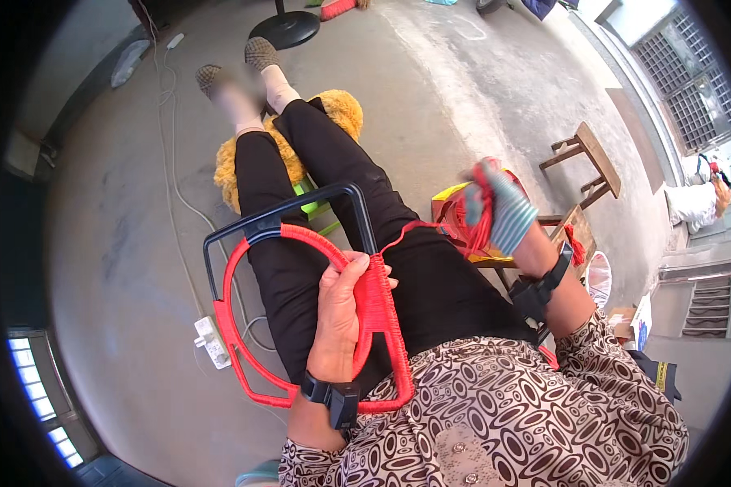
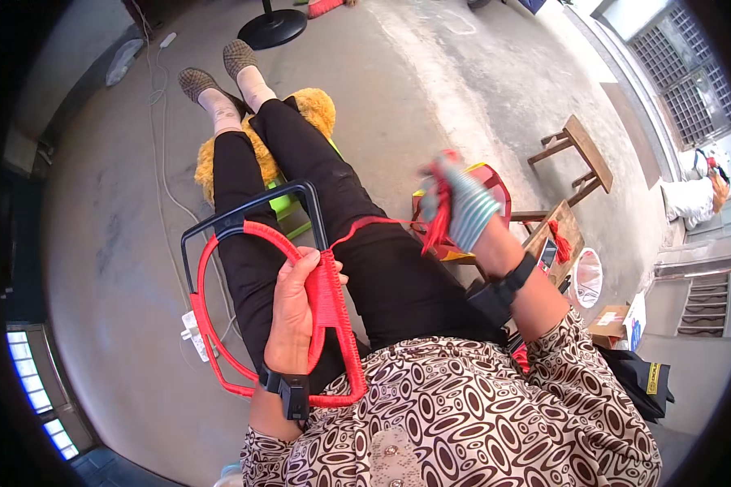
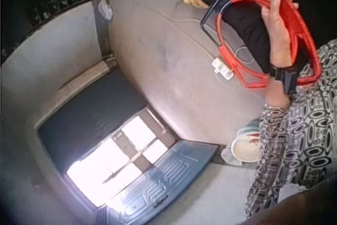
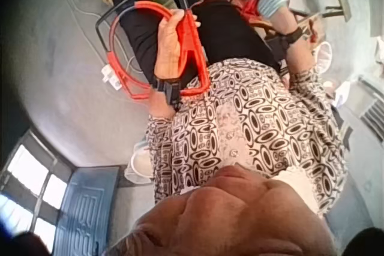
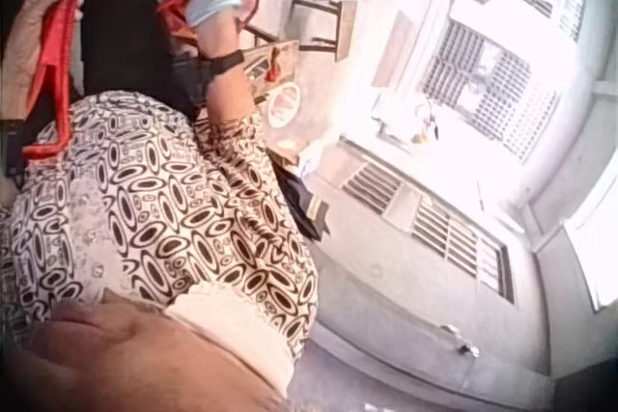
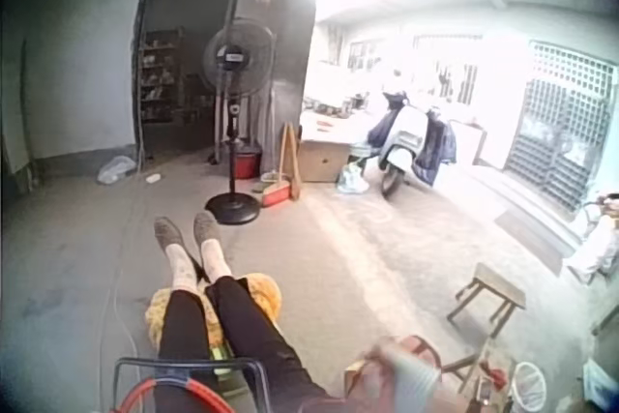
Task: Weaving red rope around a black and red frame.
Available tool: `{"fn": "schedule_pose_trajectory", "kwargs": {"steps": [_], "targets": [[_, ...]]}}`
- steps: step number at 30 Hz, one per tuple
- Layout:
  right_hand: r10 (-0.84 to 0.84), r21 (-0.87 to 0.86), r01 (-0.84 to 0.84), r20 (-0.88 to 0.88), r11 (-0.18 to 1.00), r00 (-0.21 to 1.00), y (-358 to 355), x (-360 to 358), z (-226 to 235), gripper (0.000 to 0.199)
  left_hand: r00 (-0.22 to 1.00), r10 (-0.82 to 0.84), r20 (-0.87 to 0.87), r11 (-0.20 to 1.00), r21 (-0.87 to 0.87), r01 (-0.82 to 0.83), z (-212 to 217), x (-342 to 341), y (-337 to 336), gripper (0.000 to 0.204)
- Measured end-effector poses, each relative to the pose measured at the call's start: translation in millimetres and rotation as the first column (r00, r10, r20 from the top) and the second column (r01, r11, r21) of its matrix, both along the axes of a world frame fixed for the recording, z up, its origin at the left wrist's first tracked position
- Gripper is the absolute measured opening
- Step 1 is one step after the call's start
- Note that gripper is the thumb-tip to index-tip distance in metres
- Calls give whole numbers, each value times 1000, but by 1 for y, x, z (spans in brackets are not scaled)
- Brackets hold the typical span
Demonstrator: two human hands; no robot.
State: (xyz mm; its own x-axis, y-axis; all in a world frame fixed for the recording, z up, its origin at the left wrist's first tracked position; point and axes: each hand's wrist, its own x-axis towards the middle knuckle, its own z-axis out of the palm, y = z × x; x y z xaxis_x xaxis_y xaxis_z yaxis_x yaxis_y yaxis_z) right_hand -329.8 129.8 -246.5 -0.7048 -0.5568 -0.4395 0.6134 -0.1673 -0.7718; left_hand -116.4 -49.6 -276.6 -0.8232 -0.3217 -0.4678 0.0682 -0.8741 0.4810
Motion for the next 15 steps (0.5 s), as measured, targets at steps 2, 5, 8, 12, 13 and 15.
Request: {"fn": "schedule_pose_trajectory", "kwargs": {"steps": [2, 5, 8, 12, 13, 15], "targets": [[-309, -119, 344, 242, 931, 920, 29, -44, -13, 20, 1000, 7, 2, 1000, 16, -7, -2, 2, 1, 4], [-551, -164, 562, 111, 811, 827, 65, -72, -20, 20, 1000, -5, -6, 1000, -4, 5, -5, 4, 3, 5], [-304, -70, 306, 35, 950, 952, 69, -49, -12, 22, 999, 33, 33, 999, -3, -32, -7, 3, 2, 13], [657, 330, -610, -46, 721, 752, 18, 18, 12, 40, 995, 84, 50, 996, -27, -83, -13, 0, 1, 21], [854, 397, -766, -106, 506, 509, 3, 38, 17, 45, 994, 99, 37, 995, -33, -98, -13, 0, 1, 26], [957, 727, -625, -254, 286, 143, -36, 71, 16, 45, 993, 112, 24, 993, -50, -111, -13, 0, 2, 31]]}}
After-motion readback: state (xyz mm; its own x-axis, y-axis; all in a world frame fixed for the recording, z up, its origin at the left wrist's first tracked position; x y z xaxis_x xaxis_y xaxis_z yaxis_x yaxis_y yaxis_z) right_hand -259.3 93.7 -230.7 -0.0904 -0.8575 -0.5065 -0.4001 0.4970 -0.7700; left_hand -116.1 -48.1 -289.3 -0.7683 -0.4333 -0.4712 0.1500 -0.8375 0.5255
